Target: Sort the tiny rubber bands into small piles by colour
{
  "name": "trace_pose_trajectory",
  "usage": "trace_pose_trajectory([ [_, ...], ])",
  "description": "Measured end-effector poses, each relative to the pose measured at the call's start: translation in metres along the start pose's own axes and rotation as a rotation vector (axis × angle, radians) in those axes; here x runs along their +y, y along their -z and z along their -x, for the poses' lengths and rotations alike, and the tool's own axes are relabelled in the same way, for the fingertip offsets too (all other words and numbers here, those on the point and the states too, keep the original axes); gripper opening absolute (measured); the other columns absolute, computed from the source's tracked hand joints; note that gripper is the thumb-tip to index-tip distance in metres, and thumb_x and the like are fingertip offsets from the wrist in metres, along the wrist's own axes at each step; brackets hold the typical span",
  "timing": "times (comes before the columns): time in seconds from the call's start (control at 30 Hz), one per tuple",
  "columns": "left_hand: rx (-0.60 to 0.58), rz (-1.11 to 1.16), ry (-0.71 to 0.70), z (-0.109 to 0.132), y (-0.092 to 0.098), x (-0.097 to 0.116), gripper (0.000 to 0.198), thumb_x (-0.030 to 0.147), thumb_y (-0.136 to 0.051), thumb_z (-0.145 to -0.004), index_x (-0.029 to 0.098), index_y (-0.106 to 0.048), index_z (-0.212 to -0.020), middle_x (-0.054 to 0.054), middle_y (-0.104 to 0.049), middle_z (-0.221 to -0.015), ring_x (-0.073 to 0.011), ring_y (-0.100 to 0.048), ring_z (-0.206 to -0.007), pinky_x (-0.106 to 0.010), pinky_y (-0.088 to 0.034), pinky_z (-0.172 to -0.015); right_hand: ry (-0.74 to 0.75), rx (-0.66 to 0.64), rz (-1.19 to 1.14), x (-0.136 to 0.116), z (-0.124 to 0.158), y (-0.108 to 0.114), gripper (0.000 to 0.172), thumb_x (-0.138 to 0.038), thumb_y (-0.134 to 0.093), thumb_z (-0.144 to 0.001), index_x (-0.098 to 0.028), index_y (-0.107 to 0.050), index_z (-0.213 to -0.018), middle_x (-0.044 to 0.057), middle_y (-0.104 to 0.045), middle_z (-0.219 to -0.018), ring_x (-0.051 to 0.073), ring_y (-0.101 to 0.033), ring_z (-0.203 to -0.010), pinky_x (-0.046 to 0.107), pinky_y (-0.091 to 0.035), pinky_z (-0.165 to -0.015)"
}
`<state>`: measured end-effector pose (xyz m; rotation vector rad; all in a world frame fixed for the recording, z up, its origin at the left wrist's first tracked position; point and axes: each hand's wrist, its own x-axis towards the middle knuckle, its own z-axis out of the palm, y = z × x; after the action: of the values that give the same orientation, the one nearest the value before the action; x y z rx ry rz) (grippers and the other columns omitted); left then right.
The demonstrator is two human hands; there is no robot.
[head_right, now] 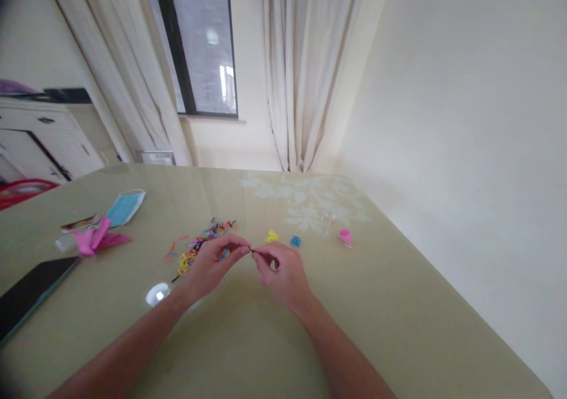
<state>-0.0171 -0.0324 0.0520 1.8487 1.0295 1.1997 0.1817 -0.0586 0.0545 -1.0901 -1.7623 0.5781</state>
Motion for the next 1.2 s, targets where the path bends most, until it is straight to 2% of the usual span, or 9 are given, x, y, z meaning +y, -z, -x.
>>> trace_pose_trajectory([
  [0.27, -0.052, 0.137, 0.069, -0.001, 0.001, 0.001, 0.028, 0.046, -0.071, -0.093, 0.019, -0.077, -0.089, -0.005, -0.076, -0.085, -0.0181, -0.068, -0.081, -0.029, -0.053, -0.077, -0.063, -0.056, -0.06, -0.005, -0.001, 0.008, 0.027, -0.036, -0.061, -0.098, -0.018, -0.074, -0.081, 0.001, -0.063, -0.066, 0.013, -0.052, -0.059, 0.025, -0.039, -0.056],
  [0.47, -0.069, 0.181, 0.076, 0.002, 0.002, 0.004, 0.029, 0.047, -0.073, -0.092, 0.019, -0.077, -0.088, -0.005, -0.076, -0.084, -0.0185, -0.068, -0.081, -0.029, -0.053, -0.076, -0.153, -0.11, -0.248, -0.006, 0.002, 0.008, 0.036, -0.048, -0.057, -0.102, -0.018, -0.069, -0.085, 0.001, -0.063, -0.07, 0.015, -0.059, -0.062, 0.025, -0.044, -0.057],
  [0.6, -0.069, 0.196, 0.086, 0.003, 0.001, 0.007, 0.027, 0.046, -0.074, -0.091, 0.019, -0.077, -0.086, -0.004, -0.076, -0.081, -0.0176, -0.067, -0.078, -0.029, -0.053, -0.074, -0.112, -0.12, -0.21, -0.006, 0.002, 0.012, 0.04, -0.05, -0.055, -0.104, -0.018, -0.069, -0.085, 0.003, -0.066, -0.074, 0.015, -0.059, -0.065, 0.025, -0.043, -0.059],
  [0.87, -0.066, 0.207, 0.072, 0.006, -0.004, 0.008, 0.03, 0.047, -0.067, -0.095, 0.018, -0.074, -0.086, -0.004, -0.073, -0.08, -0.0154, -0.062, -0.072, -0.027, -0.051, -0.069, -0.099, -0.127, -0.161, -0.005, 0.001, 0.014, 0.042, -0.05, -0.054, -0.105, -0.018, -0.069, -0.082, 0.002, -0.064, -0.071, 0.013, -0.054, -0.062, 0.026, -0.04, -0.059],
  [1.03, -0.064, 0.169, 0.045, 0.006, -0.006, 0.007, 0.035, 0.051, -0.063, -0.098, 0.019, -0.071, -0.086, -0.004, -0.071, -0.08, -0.0163, -0.062, -0.073, -0.028, -0.051, -0.069, -0.098, -0.12, -0.15, -0.005, 0.0, 0.013, 0.045, -0.052, -0.053, -0.104, -0.017, -0.069, -0.081, 0.001, -0.062, -0.069, 0.013, -0.052, -0.061, 0.025, -0.039, -0.057],
  [1.1, -0.067, 0.138, 0.04, 0.003, -0.003, 0.002, 0.034, 0.051, -0.06, -0.099, 0.019, -0.071, -0.091, -0.005, -0.073, -0.084, -0.0174, -0.064, -0.075, -0.029, -0.052, -0.071, -0.105, -0.11, -0.149, -0.007, 0.0, 0.014, 0.045, -0.052, -0.054, -0.104, -0.017, -0.071, -0.082, 0.001, -0.063, -0.069, 0.013, -0.052, -0.06, 0.025, -0.038, -0.056],
  [1.2, 0.006, -0.094, 0.03, -0.004, 0.011, -0.013, 0.028, 0.045, -0.059, -0.099, 0.021, -0.071, -0.107, -0.007, -0.077, -0.099, -0.022, -0.069, -0.089, -0.034, -0.054, -0.083, -0.112, -0.087, -0.188, -0.013, 0.003, 0.017, 0.045, -0.053, -0.055, -0.104, -0.018, -0.071, -0.081, 0.001, -0.063, -0.067, 0.013, -0.052, -0.058, 0.025, -0.038, -0.054],
])
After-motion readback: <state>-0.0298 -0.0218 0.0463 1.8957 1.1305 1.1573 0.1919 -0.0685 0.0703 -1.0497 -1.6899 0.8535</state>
